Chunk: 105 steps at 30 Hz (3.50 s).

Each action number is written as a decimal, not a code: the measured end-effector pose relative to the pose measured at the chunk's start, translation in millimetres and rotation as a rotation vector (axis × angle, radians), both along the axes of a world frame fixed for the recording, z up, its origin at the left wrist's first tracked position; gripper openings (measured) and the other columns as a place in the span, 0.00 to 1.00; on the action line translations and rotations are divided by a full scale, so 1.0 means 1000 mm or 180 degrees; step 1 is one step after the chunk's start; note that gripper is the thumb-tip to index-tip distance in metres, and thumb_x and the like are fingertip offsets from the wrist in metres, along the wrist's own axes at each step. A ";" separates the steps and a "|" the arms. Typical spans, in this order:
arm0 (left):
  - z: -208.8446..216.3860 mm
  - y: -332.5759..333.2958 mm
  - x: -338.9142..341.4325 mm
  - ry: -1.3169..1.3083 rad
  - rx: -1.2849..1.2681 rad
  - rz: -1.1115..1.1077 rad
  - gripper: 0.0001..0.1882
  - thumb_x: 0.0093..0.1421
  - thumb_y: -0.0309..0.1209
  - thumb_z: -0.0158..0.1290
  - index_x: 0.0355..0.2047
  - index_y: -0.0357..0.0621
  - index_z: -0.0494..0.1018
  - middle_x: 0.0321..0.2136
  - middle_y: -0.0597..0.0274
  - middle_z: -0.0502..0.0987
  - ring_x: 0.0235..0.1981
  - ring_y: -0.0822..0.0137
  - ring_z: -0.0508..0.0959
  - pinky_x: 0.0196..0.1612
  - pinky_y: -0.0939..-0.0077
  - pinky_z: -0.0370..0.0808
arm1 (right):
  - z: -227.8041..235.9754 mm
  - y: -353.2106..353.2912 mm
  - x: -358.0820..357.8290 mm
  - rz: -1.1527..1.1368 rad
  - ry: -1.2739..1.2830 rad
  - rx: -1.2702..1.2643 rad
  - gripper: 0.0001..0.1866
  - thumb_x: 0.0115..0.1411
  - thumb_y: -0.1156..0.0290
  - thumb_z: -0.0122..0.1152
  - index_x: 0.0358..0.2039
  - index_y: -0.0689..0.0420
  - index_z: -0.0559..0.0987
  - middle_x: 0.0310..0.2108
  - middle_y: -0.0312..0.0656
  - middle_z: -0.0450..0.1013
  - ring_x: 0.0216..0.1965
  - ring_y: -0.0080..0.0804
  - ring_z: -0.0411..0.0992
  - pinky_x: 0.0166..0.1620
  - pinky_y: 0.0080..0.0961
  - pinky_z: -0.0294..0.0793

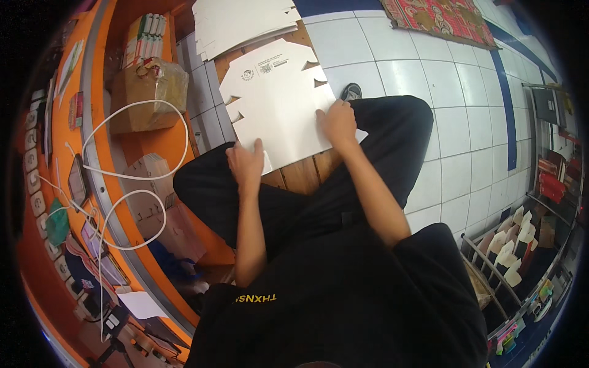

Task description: The person folds cardboard food containers by hand, pressing along pre-scored lines to form the box structure and securing the side tabs into slots one container at a time.

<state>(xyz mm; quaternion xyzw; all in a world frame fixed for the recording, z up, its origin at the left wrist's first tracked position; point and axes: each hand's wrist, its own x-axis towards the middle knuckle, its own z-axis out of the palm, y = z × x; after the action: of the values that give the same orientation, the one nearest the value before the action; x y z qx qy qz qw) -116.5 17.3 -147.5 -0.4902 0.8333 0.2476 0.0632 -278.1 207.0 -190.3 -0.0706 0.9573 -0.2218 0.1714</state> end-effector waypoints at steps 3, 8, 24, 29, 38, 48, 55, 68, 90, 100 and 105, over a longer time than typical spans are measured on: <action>-0.018 0.011 0.000 0.0369 -0.0299 0.0146 0.34 0.57 0.43 0.64 0.52 0.22 0.73 0.46 0.30 0.74 0.51 0.36 0.77 0.57 0.50 0.74 | 0.000 -0.012 0.013 -0.0271 0.0362 -0.0073 0.32 0.53 0.60 0.77 0.48 0.67 0.71 0.48 0.61 0.75 0.50 0.64 0.75 0.53 0.55 0.76; -0.047 -0.025 0.010 0.0739 0.0313 0.0494 0.30 0.48 0.38 0.69 0.45 0.24 0.78 0.42 0.37 0.82 0.44 0.46 0.84 0.51 0.57 0.79 | 0.010 0.005 -0.013 -0.0184 -0.0903 -0.0650 0.29 0.56 0.62 0.72 0.50 0.69 0.73 0.47 0.60 0.78 0.50 0.54 0.79 0.55 0.44 0.77; -0.029 -0.076 0.001 0.0264 0.1435 -0.0246 0.28 0.54 0.44 0.62 0.43 0.27 0.81 0.37 0.40 0.85 0.38 0.47 0.86 0.43 0.59 0.81 | -0.009 0.005 -0.016 0.0432 -0.1054 -0.0949 0.28 0.55 0.58 0.66 0.53 0.62 0.80 0.38 0.58 0.82 0.41 0.56 0.82 0.48 0.44 0.81; -0.010 -0.013 -0.027 -0.0135 -0.0180 -0.0498 0.17 0.54 0.36 0.57 0.33 0.31 0.82 0.32 0.39 0.84 0.37 0.38 0.84 0.45 0.50 0.81 | 0.000 -0.039 0.028 0.0234 0.0122 0.0529 0.24 0.60 0.65 0.59 0.56 0.61 0.77 0.35 0.58 0.82 0.35 0.58 0.82 0.41 0.48 0.83; 0.008 -0.022 -0.044 -0.0527 -0.0021 -0.0778 0.12 0.56 0.30 0.56 0.31 0.31 0.83 0.34 0.38 0.84 0.39 0.37 0.85 0.48 0.52 0.82 | -0.015 -0.043 0.033 0.0382 0.1076 0.0440 0.15 0.65 0.70 0.54 0.51 0.57 0.77 0.43 0.52 0.80 0.34 0.55 0.82 0.37 0.48 0.83; -0.016 -0.024 -0.017 0.0731 -0.0178 -0.0370 0.19 0.59 0.31 0.55 0.44 0.25 0.78 0.42 0.34 0.81 0.42 0.32 0.81 0.51 0.50 0.79 | 0.009 -0.026 0.007 0.0423 -0.0156 0.0014 0.35 0.59 0.65 0.62 0.68 0.60 0.68 0.57 0.61 0.72 0.45 0.56 0.80 0.51 0.48 0.78; -0.009 -0.032 0.041 0.2397 0.2939 0.0572 0.27 0.56 0.16 0.57 0.58 0.32 0.70 0.49 0.53 0.80 0.48 0.61 0.81 0.55 0.68 0.77 | 0.005 0.001 -0.050 -0.1239 -0.2455 -0.2917 0.32 0.66 0.49 0.64 0.60 0.63 0.77 0.49 0.46 0.79 0.47 0.35 0.78 0.50 0.29 0.77; -0.016 -0.077 -0.019 0.2074 0.3452 0.1198 0.27 0.67 0.44 0.58 0.57 0.35 0.73 0.46 0.52 0.81 0.44 0.61 0.83 0.47 0.66 0.81 | 0.005 0.004 -0.078 0.0132 -0.2004 -0.2325 0.18 0.71 0.60 0.60 0.48 0.63 0.80 0.35 0.34 0.73 0.37 0.24 0.69 0.43 0.25 0.71; -0.050 -0.028 -0.095 -0.0569 -0.1626 -0.1227 0.10 0.61 0.28 0.54 0.32 0.33 0.80 0.38 0.41 0.80 0.41 0.45 0.81 0.46 0.55 0.78 | -0.004 -0.105 -0.005 0.1126 0.1604 0.1855 0.02 0.62 0.72 0.57 0.32 0.53 0.78 0.27 0.40 0.77 0.38 0.33 0.76 0.47 0.38 0.67; -0.002 -0.054 -0.039 0.1895 0.0142 -0.0868 0.11 0.64 0.30 0.54 0.38 0.31 0.74 0.35 0.38 0.78 0.36 0.36 0.79 0.41 0.49 0.76 | 0.055 -0.110 -0.114 0.1994 0.1661 -0.0819 0.44 0.46 0.54 0.80 0.62 0.55 0.71 0.57 0.50 0.70 0.60 0.53 0.67 0.60 0.53 0.68; -0.023 -0.053 -0.035 0.1464 0.0014 -0.0459 0.17 0.64 0.31 0.57 0.50 0.33 0.75 0.45 0.38 0.78 0.47 0.38 0.79 0.51 0.49 0.76 | 0.074 -0.176 -0.144 0.3197 0.0179 0.0241 0.37 0.44 0.60 0.80 0.53 0.55 0.74 0.52 0.43 0.73 0.58 0.46 0.70 0.58 0.48 0.70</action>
<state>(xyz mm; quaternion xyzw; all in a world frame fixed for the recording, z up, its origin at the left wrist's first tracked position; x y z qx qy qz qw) -151.4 -35.9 -170.1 -0.3600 0.8581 0.3494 -0.1097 -422.2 30.8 -116.2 -0.5221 0.8168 -0.0751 0.2337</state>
